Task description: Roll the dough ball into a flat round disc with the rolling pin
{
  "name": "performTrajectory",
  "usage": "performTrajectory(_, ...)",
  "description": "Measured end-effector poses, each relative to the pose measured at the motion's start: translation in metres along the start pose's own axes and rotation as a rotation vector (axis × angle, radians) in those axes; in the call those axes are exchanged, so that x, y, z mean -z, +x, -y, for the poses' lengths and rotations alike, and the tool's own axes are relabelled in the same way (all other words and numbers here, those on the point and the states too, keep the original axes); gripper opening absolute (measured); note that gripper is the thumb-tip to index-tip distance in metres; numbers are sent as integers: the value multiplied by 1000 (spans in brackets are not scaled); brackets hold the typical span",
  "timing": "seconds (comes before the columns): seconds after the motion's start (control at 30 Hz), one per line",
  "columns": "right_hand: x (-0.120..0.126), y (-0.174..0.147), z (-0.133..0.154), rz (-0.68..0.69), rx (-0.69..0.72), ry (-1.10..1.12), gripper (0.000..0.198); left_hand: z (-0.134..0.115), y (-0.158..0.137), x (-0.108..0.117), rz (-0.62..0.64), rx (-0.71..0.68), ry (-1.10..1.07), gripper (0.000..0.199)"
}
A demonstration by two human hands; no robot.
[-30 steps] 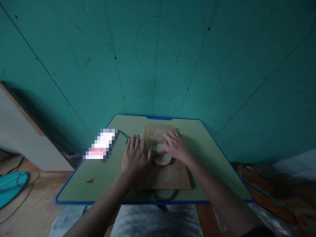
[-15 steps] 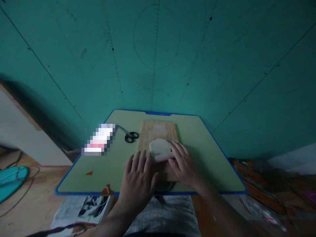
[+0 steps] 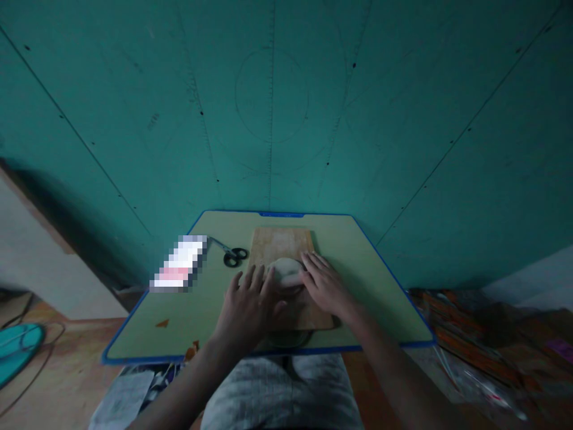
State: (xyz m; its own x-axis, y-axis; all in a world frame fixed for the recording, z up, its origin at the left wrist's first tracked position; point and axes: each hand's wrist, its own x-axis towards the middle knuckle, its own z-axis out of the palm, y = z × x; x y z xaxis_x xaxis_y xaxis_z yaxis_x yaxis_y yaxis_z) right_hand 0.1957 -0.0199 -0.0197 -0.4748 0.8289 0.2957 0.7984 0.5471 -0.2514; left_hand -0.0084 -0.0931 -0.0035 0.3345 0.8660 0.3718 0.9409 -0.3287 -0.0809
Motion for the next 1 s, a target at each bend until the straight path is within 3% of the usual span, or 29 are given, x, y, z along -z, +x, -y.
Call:
performTrajectory(0.23, -4, 59, -7, 115, -155, -13, 49, 20, 37, -3, -39, 23, 4, 49)
performTrajectory(0.37, -5, 70, -9, 166, -217, 31, 48, 29, 43, 5, 0, 95, 21, 45)
performTrajectory(0.5, -1, 36, -5, 64, -87, -14, 50, 33, 37, 12, 66, 176, 20, 48)
performTrajectory(0.73, -2, -51, 14, -89, -13, -49, 61, 35, 31, -10, -14, 54, -40, 40)
performTrajectory(0.87, -2, -58, 21, -124, -61, -56, 62, 35, 48, -18, -5, 37, -28, 38)
performTrajectory(1.0, 8, -38, 18, -83, -142, -70, 58, 33, 74, -21, 93, 46, -2, 42)
